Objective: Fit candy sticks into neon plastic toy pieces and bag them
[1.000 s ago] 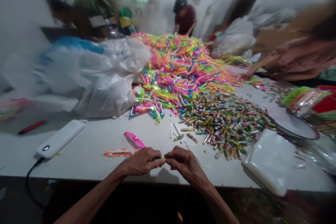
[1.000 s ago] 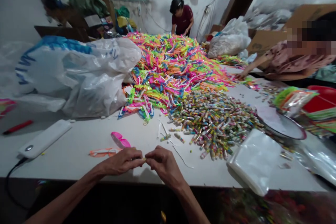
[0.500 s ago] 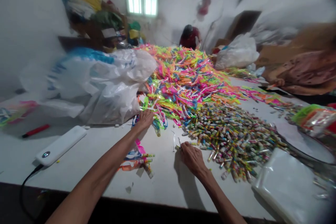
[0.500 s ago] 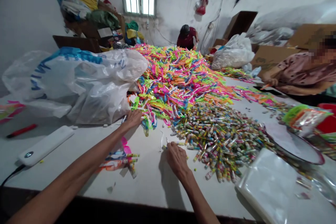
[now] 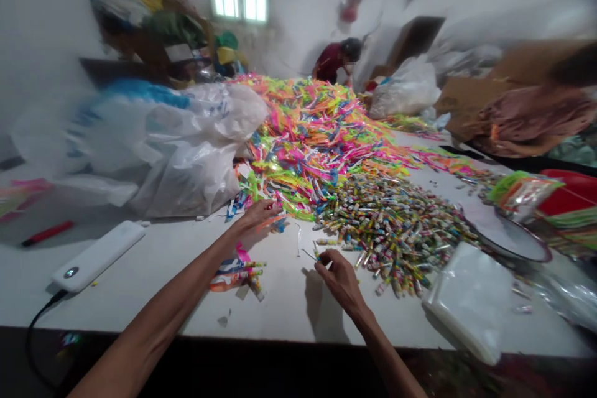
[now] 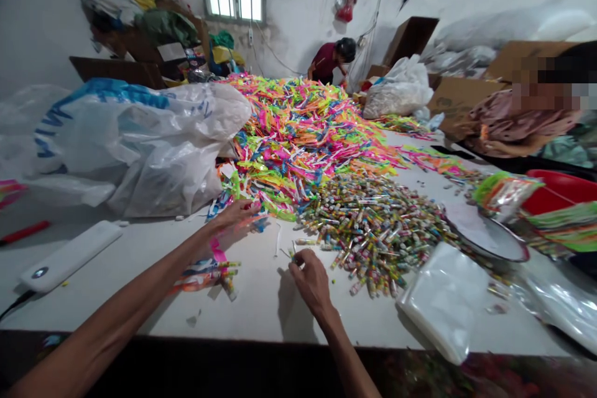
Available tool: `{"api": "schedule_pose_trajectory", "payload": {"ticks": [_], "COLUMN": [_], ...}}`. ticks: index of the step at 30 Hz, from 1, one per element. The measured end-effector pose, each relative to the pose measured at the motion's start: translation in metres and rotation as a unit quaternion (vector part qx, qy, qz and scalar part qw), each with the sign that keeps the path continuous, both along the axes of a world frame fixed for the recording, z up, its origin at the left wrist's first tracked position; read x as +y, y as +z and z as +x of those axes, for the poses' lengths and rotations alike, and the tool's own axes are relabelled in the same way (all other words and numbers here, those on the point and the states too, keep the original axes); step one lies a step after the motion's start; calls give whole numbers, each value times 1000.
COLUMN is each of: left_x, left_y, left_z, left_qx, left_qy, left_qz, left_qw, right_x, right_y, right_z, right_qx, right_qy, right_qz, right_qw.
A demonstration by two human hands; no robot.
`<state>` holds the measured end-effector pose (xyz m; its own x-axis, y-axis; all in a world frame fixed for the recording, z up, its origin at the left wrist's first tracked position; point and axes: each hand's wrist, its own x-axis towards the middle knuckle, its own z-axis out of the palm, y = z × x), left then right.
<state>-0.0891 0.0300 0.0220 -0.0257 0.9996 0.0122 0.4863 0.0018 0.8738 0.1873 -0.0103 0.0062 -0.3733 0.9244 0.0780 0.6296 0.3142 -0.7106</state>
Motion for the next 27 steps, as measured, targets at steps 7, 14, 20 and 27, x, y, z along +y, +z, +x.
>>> {"api": "schedule_pose_trajectory", "payload": {"ticks": [7, 14, 20, 27], "left_x": [-29, -104, -122, -123], "left_y": [32, 29, 28, 29], "left_z": [29, 92, 111, 113], "left_qx": [-39, -233, -233, -255], "left_qy": [-49, -157, -182, -188], "left_qz": [13, -167, -166, -190], "left_qw": [998, 945, 941, 929], "right_x": [-11, -25, -35, -36], "right_y": [31, 54, 39, 37], "right_z": [-6, -14, -11, -10], "right_qx": [278, 435, 454, 472], "right_qy": [-15, -8, -17, -54], "right_qz": [-212, -293, -316, -325], "right_qw": [937, 851, 833, 818]}}
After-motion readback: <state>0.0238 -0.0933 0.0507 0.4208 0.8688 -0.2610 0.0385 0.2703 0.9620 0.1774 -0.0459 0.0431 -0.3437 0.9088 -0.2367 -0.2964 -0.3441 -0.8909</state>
